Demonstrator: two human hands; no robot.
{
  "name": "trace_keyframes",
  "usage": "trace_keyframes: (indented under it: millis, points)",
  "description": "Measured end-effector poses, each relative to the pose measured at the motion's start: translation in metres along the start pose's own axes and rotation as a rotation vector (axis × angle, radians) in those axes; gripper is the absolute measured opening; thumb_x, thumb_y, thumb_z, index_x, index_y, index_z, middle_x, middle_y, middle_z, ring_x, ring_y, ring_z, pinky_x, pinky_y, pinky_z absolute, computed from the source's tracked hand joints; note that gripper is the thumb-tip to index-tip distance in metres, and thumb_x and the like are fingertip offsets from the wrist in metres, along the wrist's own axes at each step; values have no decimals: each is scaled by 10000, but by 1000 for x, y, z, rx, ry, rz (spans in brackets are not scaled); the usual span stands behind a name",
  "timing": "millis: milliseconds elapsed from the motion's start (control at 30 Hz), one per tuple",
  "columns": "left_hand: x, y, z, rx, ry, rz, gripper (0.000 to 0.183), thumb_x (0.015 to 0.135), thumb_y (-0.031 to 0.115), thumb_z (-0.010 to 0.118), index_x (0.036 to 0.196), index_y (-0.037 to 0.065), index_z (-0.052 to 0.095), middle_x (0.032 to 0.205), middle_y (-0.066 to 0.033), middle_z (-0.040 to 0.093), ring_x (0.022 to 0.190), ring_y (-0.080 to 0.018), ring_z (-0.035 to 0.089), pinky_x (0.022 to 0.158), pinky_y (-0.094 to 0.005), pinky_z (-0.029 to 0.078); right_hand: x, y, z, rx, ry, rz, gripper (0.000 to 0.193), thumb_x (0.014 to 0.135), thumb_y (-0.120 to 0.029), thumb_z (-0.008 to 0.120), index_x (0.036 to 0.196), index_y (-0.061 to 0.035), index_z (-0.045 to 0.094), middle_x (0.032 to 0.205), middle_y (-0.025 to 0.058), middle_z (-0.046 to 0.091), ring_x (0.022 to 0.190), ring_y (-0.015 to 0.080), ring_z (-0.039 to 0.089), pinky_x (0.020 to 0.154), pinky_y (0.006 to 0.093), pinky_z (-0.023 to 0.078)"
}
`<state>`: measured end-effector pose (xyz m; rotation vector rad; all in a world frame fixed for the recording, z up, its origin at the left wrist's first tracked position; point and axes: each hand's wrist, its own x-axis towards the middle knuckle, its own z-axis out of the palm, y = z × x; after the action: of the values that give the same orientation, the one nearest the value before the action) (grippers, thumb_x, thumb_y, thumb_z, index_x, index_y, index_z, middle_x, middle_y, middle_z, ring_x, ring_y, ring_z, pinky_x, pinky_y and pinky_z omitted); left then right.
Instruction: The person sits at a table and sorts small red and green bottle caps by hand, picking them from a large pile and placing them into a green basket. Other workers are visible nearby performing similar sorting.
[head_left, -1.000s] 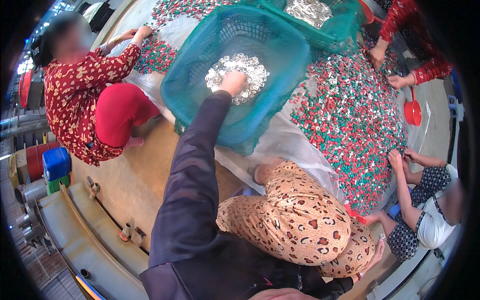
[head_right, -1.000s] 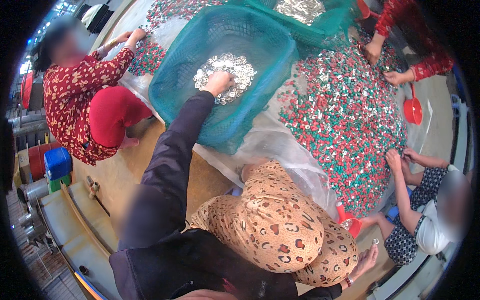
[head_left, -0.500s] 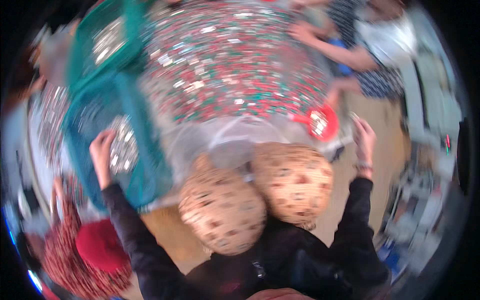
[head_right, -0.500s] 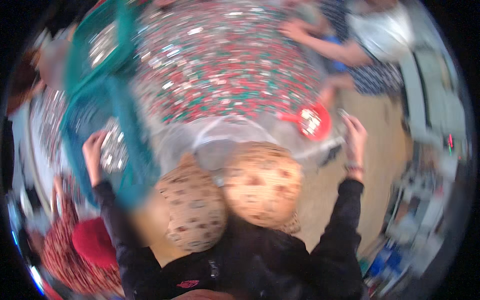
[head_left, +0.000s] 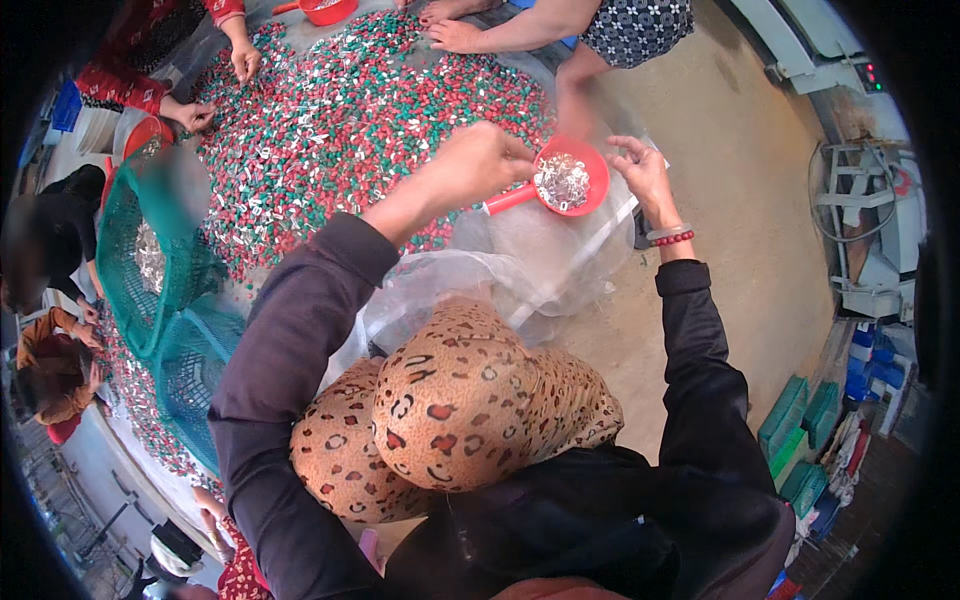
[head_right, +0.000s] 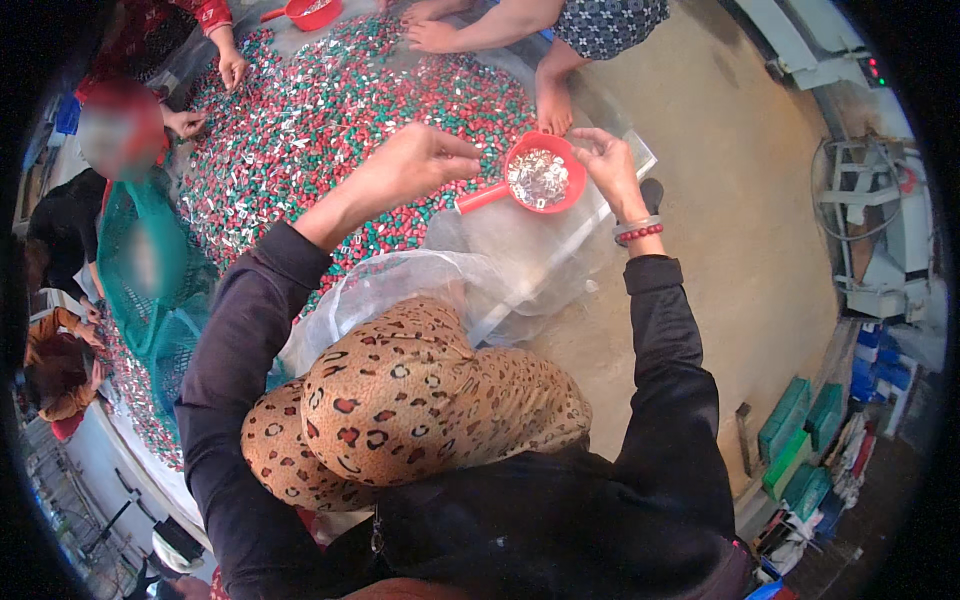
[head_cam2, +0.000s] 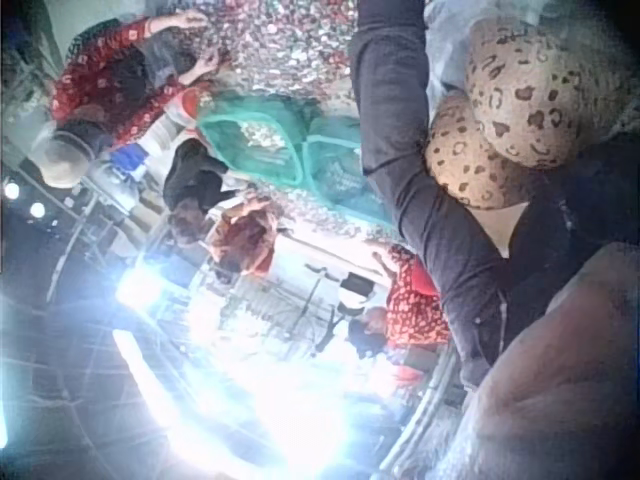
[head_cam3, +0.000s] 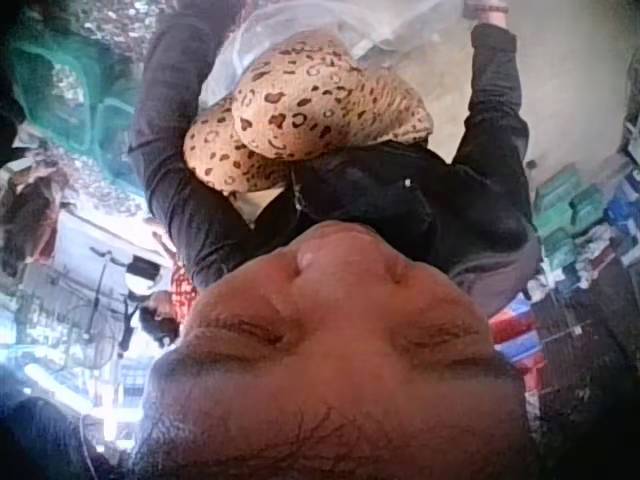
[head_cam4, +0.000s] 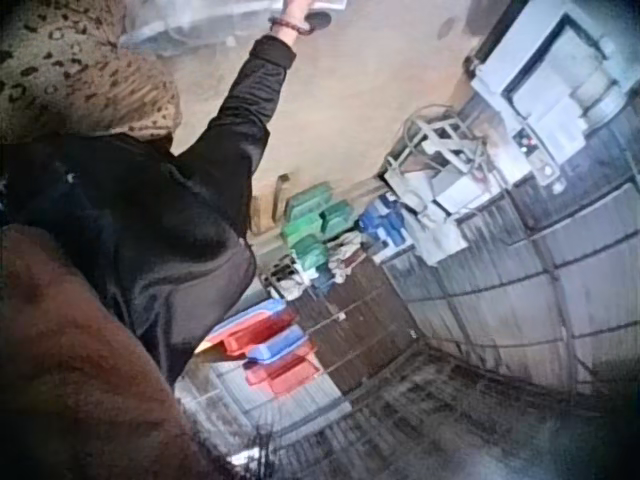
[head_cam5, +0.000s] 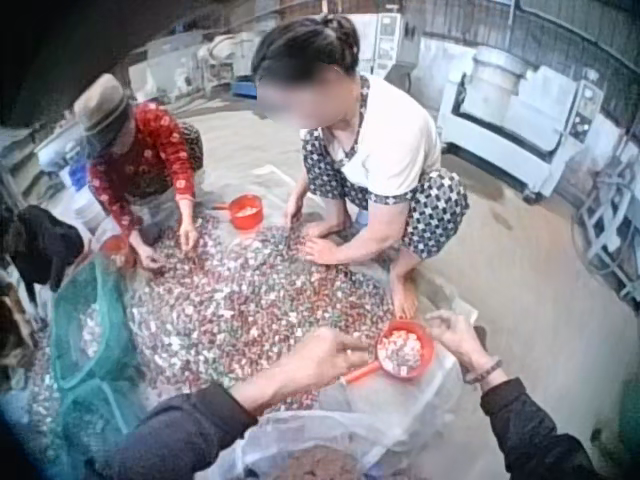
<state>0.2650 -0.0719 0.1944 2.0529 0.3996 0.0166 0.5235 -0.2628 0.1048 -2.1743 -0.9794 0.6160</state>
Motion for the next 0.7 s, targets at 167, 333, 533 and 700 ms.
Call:
trace_keyframes:
  millis: [167,333,533,700]
  points:
    - [-25,-20,-28,-24,33,-213,365,883,298,630,1124,30,689,945,-110,713,837,-172,660,719,-310,518,-25,-2,-18,314,-58,-71,318,889,-220,621,1168,-70,646,814,-56,611,613,18,397,506,211,309]
    - [-153,2,-127,-64,439,-398,459,902,437,604,1133,48,677,840,-29,642,672,-139,556,599,-287,453,-77,-20,-28,1313,-401,401,334,1012,-218,447,1276,-18,488,869,15,494,663,93,386,591,244,356]
    - [-299,56,-158,-188,476,-567,402,932,366,557,1101,8,629,916,-114,657,764,-223,610,700,-333,516,-49,-140,101,1524,-1040,450,332,1016,-243,442,1238,4,456,810,16,350,771,140,361,708,283,345]
    - [-310,49,-128,37,610,-605,433,889,406,602,1111,42,679,941,-117,701,849,-247,661,736,-348,512,-90,-317,221,1307,-1598,435,463,1021,-281,414,1370,20,366,1228,152,528,1160,246,485,991,399,426]
